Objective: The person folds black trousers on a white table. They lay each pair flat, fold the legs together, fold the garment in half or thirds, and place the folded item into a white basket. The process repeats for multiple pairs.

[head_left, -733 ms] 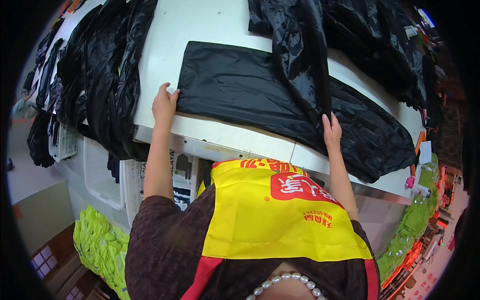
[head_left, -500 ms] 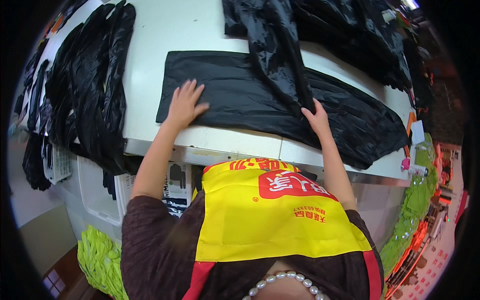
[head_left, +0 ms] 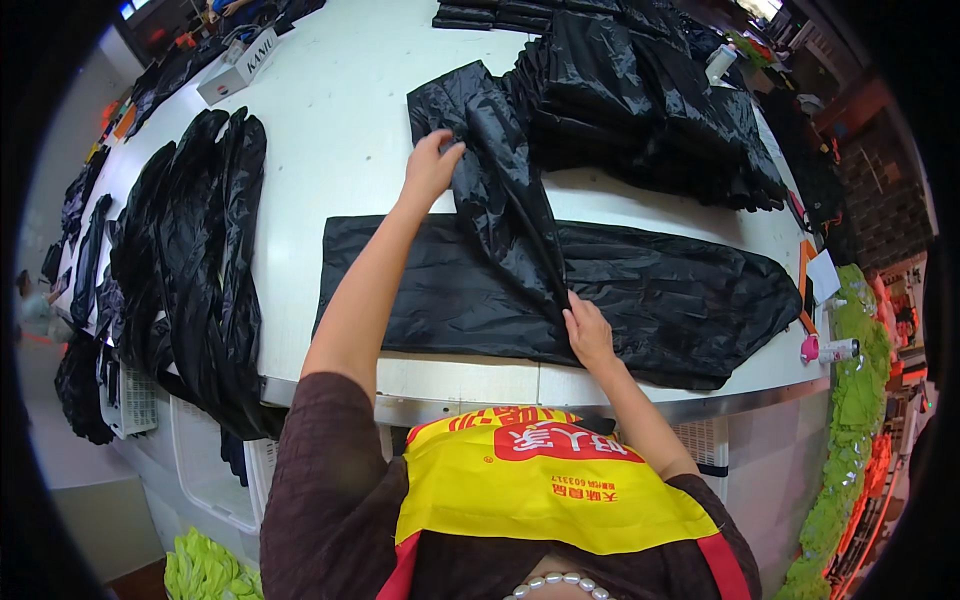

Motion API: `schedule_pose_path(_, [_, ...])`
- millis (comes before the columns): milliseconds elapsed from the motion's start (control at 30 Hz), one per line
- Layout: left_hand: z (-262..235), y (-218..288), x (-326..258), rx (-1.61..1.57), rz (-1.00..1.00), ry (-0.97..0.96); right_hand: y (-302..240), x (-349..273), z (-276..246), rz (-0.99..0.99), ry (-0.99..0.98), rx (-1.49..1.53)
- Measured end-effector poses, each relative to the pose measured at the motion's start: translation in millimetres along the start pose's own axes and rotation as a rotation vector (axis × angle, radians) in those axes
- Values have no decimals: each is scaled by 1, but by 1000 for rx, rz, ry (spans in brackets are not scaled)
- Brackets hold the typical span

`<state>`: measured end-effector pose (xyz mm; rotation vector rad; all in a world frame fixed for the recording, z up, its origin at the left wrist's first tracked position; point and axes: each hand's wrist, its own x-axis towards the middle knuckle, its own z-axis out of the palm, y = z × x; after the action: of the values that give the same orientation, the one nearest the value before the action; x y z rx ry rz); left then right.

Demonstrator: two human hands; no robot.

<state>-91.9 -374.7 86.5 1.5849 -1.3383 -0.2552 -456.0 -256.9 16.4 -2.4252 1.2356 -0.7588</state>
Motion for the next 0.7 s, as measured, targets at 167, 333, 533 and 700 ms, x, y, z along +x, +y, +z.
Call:
schedule_pose_path(167, [44,-38,92,139,-7,21,-1,2,3,5,9,23])
schedule_pose_path(333, [47,-23,128,142,-85,-388,6,-4,-10,6,-4,125])
schedule_pose_path(533, [-3,13,162,-56,113,-343,29,-22,-65,-50,-106,-74])
schedule_pose_path(700, [-189,71,156,1783,680,670,93,-70,-129,127,2,-421])
